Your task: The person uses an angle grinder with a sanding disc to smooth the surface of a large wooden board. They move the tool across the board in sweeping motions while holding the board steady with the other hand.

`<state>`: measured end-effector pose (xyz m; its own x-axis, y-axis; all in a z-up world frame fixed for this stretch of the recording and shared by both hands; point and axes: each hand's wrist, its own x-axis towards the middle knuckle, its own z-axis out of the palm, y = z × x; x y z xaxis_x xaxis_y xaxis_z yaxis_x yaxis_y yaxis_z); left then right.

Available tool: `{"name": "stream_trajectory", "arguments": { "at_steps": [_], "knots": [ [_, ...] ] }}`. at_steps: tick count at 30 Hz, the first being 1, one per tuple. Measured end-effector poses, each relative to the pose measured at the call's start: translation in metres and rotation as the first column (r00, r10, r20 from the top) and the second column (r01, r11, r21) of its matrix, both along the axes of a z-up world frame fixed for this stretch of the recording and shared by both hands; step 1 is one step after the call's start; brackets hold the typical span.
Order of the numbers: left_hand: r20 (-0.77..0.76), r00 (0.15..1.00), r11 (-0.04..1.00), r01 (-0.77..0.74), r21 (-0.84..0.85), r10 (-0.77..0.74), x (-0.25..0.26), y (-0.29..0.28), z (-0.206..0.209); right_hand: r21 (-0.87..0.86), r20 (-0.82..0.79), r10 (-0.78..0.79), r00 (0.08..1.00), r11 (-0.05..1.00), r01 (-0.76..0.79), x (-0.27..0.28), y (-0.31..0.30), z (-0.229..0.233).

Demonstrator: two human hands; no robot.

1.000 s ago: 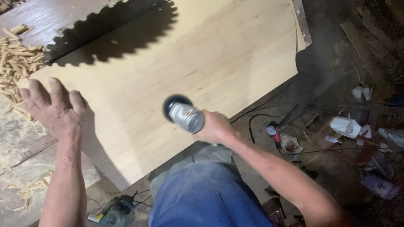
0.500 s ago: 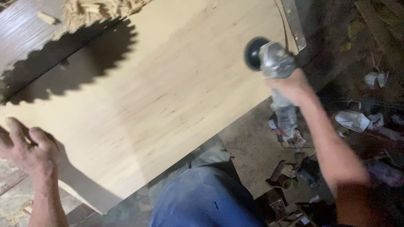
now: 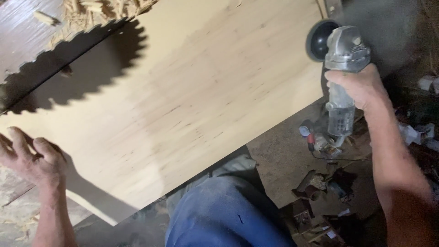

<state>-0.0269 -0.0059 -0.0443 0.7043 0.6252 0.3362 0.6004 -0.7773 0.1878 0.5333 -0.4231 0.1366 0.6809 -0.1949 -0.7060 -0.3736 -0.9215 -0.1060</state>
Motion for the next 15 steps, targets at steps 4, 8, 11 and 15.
{"name": "stream_trajectory", "arguments": {
  "at_steps": [4, 8, 11, 15],
  "knots": [
    [0.057, 0.998, 0.999, 0.017, -0.044, -0.014, 0.000, -0.001, 0.005, 0.021, -0.016, 0.007, 1.000, 1.000, -0.007, -0.027, 0.009, -0.003],
    [0.119, 0.991, 0.995, 0.068, -0.075, -0.059, 0.011, -0.003, 0.017, -0.088, -0.151, 0.082, 0.985, 0.991, -0.096, -0.090, 0.061, 0.020],
    [0.053, 0.996, 0.998, 0.064, 0.027, -0.065, -0.006, 0.005, 0.003, 0.086, -0.150, 0.032, 0.988, 0.996, -0.019, -0.134, 0.077, 0.016],
    [0.001, 1.000, 0.988, 0.023, 0.154, -0.023, -0.014, 0.009, -0.010, 0.044, -0.255, 0.100, 0.962, 0.995, -0.092, -0.198, 0.101, 0.017]
  ]
}}
